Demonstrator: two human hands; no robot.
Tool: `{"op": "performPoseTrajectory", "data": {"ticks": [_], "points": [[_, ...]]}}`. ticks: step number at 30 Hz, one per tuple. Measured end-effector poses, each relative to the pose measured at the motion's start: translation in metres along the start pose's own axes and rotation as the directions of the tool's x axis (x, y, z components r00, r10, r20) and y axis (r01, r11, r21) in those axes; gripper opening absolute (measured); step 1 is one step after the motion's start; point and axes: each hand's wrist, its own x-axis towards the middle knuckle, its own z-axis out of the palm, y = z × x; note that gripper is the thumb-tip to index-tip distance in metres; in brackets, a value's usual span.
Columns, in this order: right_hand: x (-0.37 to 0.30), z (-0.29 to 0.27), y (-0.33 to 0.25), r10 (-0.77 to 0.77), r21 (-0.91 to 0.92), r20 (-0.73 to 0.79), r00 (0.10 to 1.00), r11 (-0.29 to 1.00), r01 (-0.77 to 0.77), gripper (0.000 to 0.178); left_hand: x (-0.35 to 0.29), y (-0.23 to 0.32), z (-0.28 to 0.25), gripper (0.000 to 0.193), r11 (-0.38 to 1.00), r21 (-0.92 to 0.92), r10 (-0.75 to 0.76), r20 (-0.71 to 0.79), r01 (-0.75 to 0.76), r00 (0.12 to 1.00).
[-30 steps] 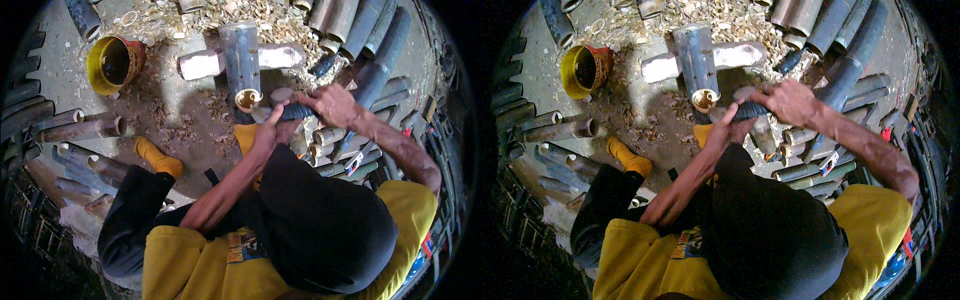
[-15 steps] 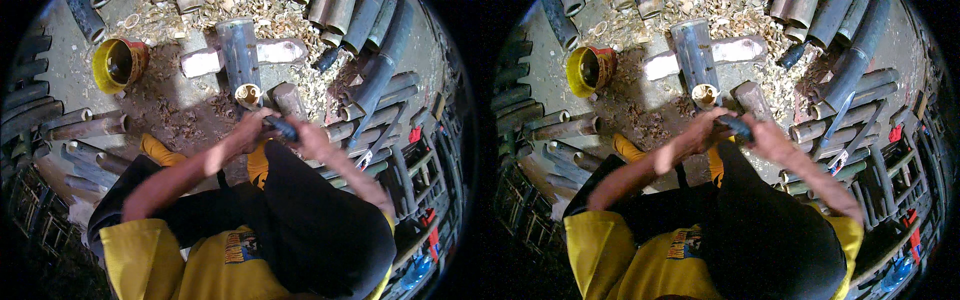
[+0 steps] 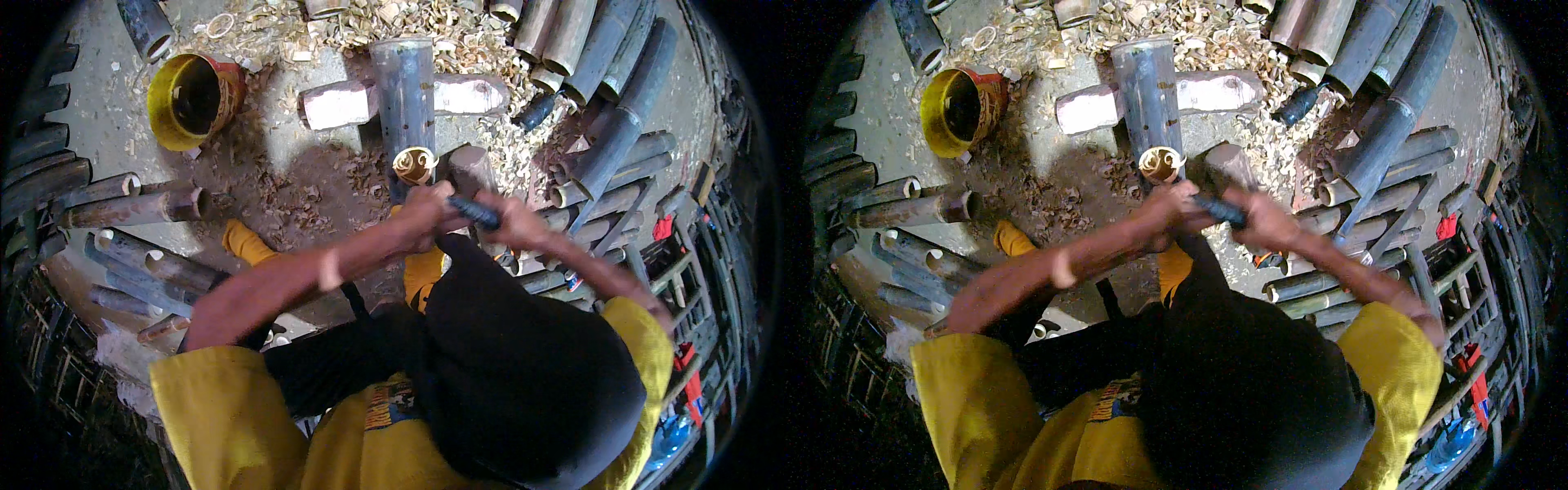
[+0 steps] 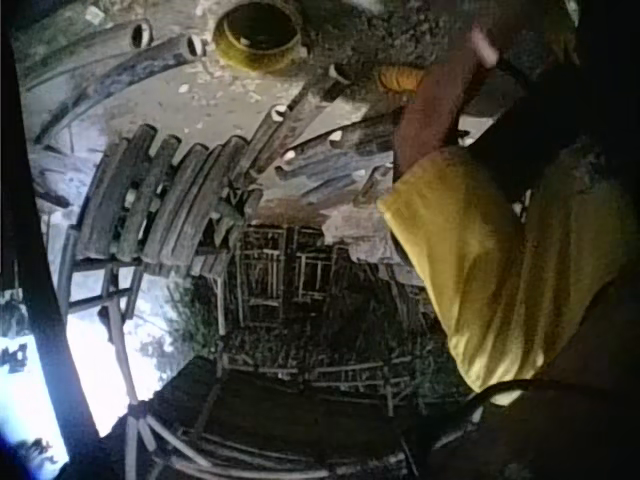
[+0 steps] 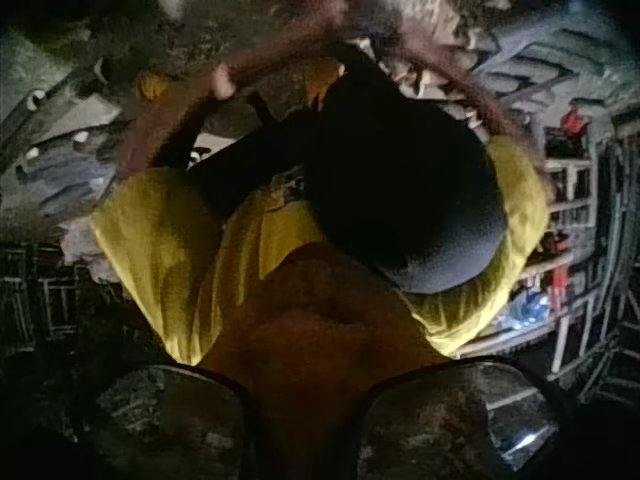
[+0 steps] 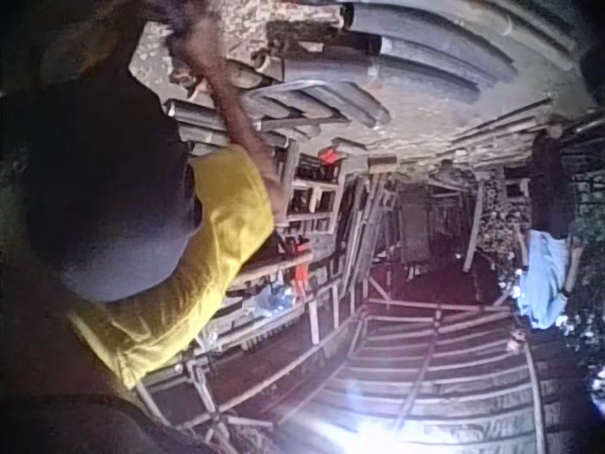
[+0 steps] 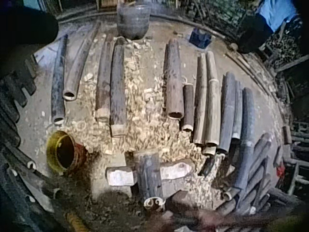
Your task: The person uses a curved blade to shave the edges and inner surfaces of bamboo pieces, occasionally picking up larger bamboo poles to check their fit or position them on the ground.
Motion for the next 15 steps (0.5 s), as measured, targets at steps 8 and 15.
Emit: {"op": "performPoseTrajectory", "data": {"ticks": [8, 15], "points": [[-0.024, 0.076, -0.034, 0.263, 0.338, -0.323, 0.909, 0.929, -0.149, 0.036, 0.001, 0.011, -0.007, 0.024, 0.762, 0.636, 0.182, -0.031, -0.121, 0.983], [-0.001, -0.021, -0.008, -0.082, -0.609, -0.286, 0.955, 0.784, -0.115, 0.052, 0.045, -0.027, 0.002, 0.037, 0.729, 0.17, 0.62, 0.246, -0.663, 0.745]]}}
